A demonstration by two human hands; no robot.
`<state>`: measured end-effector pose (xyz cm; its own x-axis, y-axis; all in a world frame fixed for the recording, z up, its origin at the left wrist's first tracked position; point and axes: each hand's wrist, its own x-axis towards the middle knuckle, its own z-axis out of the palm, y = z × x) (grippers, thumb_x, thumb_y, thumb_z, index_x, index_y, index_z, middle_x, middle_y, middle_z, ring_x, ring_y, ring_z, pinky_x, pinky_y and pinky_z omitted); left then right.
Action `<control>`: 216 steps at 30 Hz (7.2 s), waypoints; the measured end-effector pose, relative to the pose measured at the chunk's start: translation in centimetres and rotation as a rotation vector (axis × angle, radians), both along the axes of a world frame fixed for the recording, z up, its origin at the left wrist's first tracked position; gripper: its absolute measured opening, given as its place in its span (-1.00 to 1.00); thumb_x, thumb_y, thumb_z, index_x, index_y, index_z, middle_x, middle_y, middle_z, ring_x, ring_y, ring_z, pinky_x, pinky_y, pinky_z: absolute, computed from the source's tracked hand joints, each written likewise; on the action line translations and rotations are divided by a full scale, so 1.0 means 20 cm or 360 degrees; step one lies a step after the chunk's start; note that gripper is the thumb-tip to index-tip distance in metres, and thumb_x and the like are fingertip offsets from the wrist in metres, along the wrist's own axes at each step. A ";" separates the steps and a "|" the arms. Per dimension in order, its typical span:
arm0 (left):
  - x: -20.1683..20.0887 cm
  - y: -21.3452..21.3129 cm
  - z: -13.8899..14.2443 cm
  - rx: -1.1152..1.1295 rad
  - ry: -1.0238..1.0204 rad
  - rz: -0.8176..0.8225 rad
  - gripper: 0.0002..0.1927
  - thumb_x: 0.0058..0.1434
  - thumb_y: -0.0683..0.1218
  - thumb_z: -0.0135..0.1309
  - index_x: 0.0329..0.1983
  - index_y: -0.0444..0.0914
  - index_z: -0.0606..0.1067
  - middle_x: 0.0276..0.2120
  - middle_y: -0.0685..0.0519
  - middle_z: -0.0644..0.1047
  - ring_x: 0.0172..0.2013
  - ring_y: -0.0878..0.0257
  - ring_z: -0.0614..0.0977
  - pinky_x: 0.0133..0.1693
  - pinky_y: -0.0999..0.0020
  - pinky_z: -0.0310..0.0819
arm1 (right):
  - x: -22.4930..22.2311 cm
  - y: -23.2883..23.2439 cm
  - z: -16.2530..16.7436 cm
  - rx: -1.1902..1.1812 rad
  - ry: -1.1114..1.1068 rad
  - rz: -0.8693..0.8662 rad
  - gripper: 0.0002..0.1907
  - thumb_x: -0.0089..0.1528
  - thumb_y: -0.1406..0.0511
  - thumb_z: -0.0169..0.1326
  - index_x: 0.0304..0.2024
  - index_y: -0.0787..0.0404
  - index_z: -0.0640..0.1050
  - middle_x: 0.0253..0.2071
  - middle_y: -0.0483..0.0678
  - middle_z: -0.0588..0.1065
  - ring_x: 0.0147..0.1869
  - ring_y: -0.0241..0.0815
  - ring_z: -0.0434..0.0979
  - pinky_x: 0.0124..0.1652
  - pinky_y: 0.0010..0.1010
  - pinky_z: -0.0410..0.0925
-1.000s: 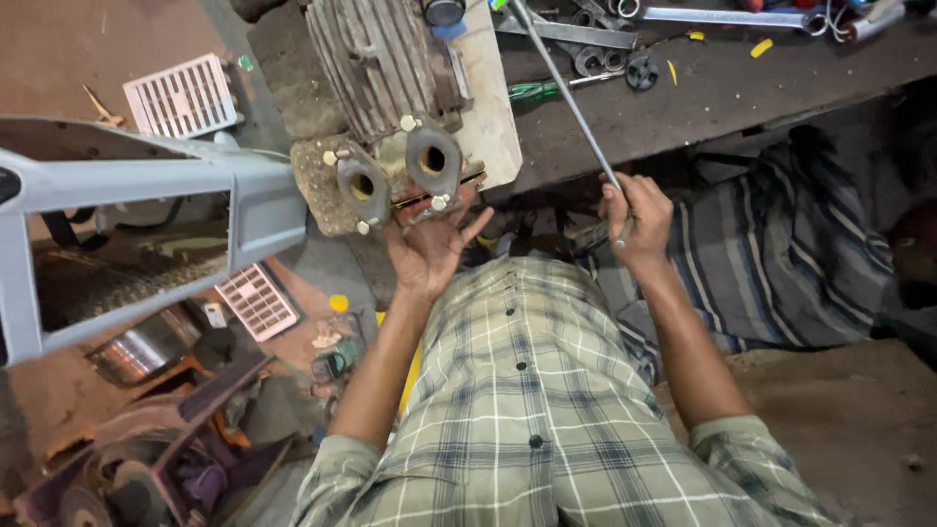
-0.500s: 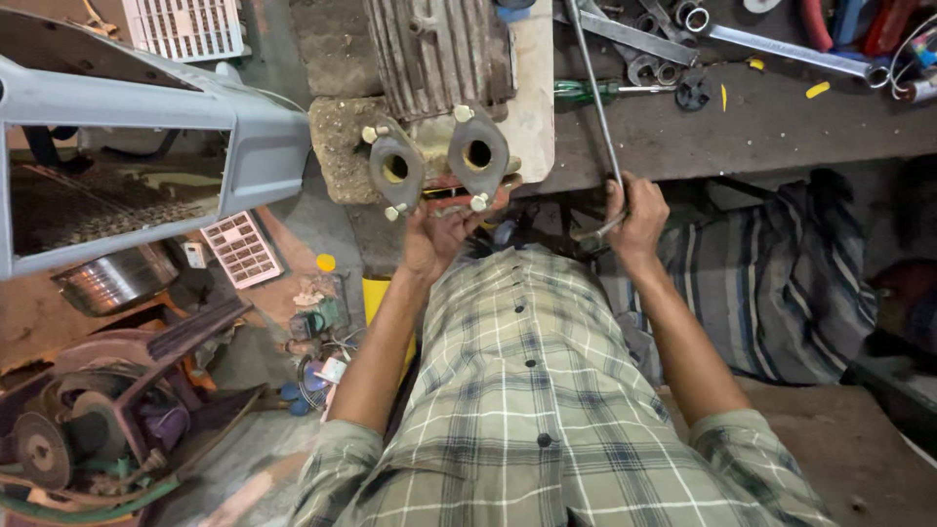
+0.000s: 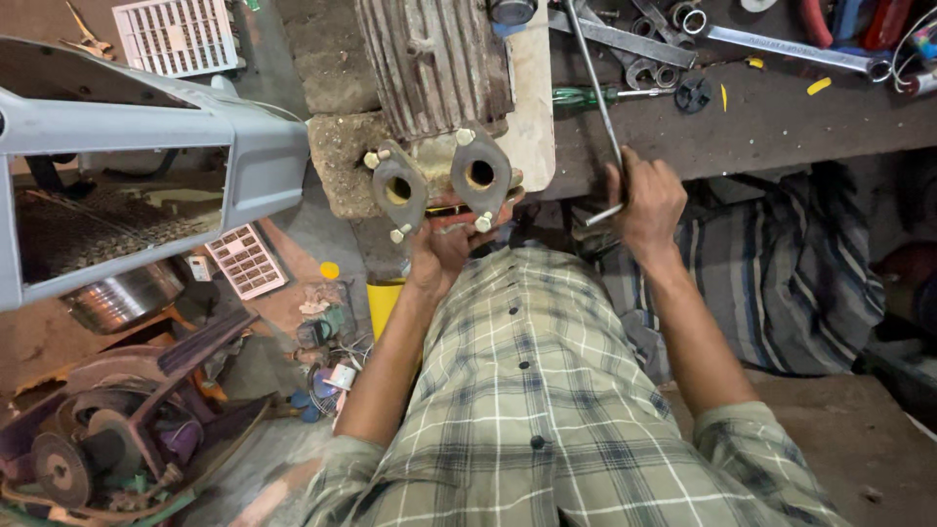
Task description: The person places a gasket between two engine components, then uses a T-handle wrench to tighten bolts on the assembly. They apply a red sealant to a bolt before inserting and tightening it. The person continues tightening multiple bolts on the engine block.
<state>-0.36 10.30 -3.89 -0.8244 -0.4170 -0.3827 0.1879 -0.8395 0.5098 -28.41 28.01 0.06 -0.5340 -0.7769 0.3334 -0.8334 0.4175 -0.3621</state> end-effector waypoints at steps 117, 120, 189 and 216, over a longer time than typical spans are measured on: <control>-0.32 -0.12 -0.05 -0.0318 -0.0077 -0.0619 -0.61 0.43 -0.17 0.10 0.30 -0.34 0.44 0.04 -0.01 0.59 0.05 0.19 0.59 0.11 0.22 0.50 | 1.56 0.54 -0.03 -0.0899 -0.2287 -0.0870 -0.55 0.42 0.15 -0.01 0.16 0.39 0.55 -0.49 -0.23 0.30 -0.40 -0.40 0.21 -0.36 -0.51 0.13; -0.32 -0.13 -0.06 -0.0298 -0.0040 -0.0561 -0.58 0.38 -0.19 0.12 0.30 -0.29 0.43 0.08 0.05 0.58 0.07 0.23 0.59 0.11 0.25 0.49 | 1.59 0.50 -0.06 -0.1243 -0.2462 -0.0750 -0.56 0.44 0.19 -0.02 0.17 0.44 0.52 -0.51 -0.24 0.24 -0.43 -0.39 0.15 -0.35 -0.49 0.12; -0.22 0.19 0.11 -0.0006 -0.0016 -0.0736 -0.51 0.45 -0.07 0.02 0.40 -0.26 0.27 0.09 -0.14 0.53 0.08 0.04 0.62 0.09 0.06 0.62 | 1.70 0.43 0.28 -0.0092 -0.0197 -0.0938 -0.65 0.04 0.50 0.20 -0.16 0.08 0.70 -0.01 0.03 0.57 0.11 0.08 0.52 0.12 0.00 0.33; -0.28 0.11 0.22 -0.0183 0.0153 -0.0640 -0.40 0.42 -0.07 -0.01 0.45 -0.12 0.07 0.24 -0.21 0.43 0.17 -0.15 0.58 0.14 -0.06 0.57 | 1.72 0.53 -0.02 -0.1711 -0.2574 -0.1251 -0.54 0.34 0.35 0.12 0.26 0.40 0.40 -0.10 0.15 0.59 -0.06 -0.02 0.63 0.00 -0.18 0.50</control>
